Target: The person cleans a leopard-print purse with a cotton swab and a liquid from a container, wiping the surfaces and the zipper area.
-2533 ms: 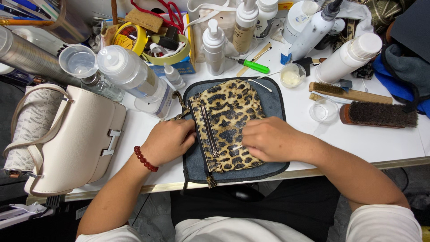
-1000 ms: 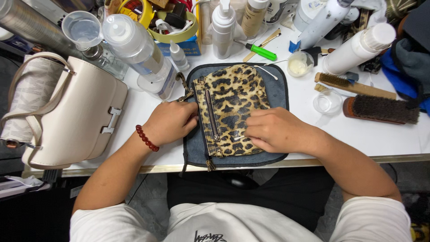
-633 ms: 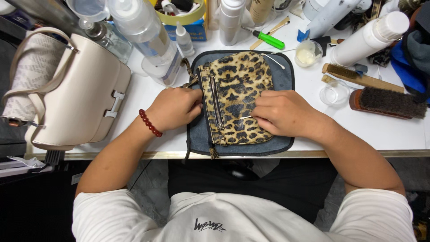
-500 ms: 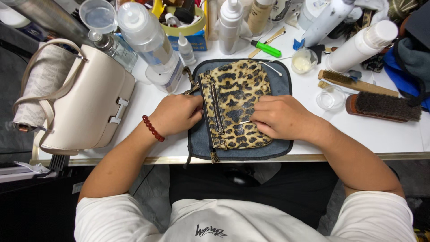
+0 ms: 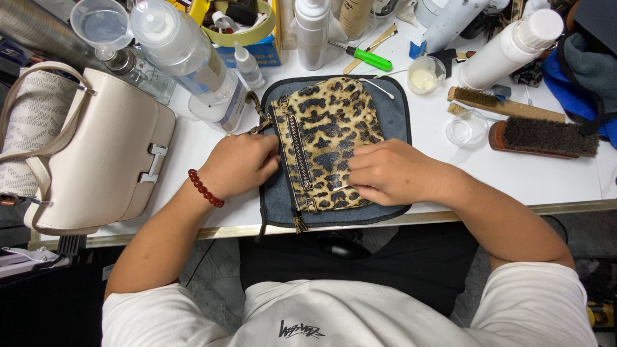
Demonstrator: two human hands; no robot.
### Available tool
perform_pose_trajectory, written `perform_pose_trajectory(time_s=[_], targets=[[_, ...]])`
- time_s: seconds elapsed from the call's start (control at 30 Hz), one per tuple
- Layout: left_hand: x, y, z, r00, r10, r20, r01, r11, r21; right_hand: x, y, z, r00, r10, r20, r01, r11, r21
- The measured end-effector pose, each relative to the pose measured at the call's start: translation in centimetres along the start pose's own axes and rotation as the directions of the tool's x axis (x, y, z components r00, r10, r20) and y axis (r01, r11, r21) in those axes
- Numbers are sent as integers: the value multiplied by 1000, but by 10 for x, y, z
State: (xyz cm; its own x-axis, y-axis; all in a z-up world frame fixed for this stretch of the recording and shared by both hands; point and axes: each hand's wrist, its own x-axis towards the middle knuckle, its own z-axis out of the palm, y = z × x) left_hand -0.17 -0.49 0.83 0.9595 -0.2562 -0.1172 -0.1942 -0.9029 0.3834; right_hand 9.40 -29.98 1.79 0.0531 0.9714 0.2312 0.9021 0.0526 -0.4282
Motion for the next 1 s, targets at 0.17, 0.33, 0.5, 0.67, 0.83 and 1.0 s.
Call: perform_pose_trajectory(time_s=[0.17,0.33,0.5,0.67,0.83,1.0], targets=[[1,1,-1,1000,11,-8,-11,1000,0,0,4,-5,994,87,-68,-93,992,-89],[0,0,0,1000,7,-3,-7,1000,-8,0,-2,1,1000,-16,-3,16,1000,22],[1,0,1,999,32,-27,-32,999,-5,0,5,-2,989,124,-76,-132,986,-105],[1,1,0,999,28,-22,-28,1000,-5,-1,-1,5,999,22,-23,-23,1000,-9],[3,2,-2,999,-14,36,14,1000,-8,-3,11,5,991,133,-5,-133,989,-67],[2,2,-2,1000,18,-3,-18,1000,-17,1,-4,6,1000,0,-31,0,1000,-24]])
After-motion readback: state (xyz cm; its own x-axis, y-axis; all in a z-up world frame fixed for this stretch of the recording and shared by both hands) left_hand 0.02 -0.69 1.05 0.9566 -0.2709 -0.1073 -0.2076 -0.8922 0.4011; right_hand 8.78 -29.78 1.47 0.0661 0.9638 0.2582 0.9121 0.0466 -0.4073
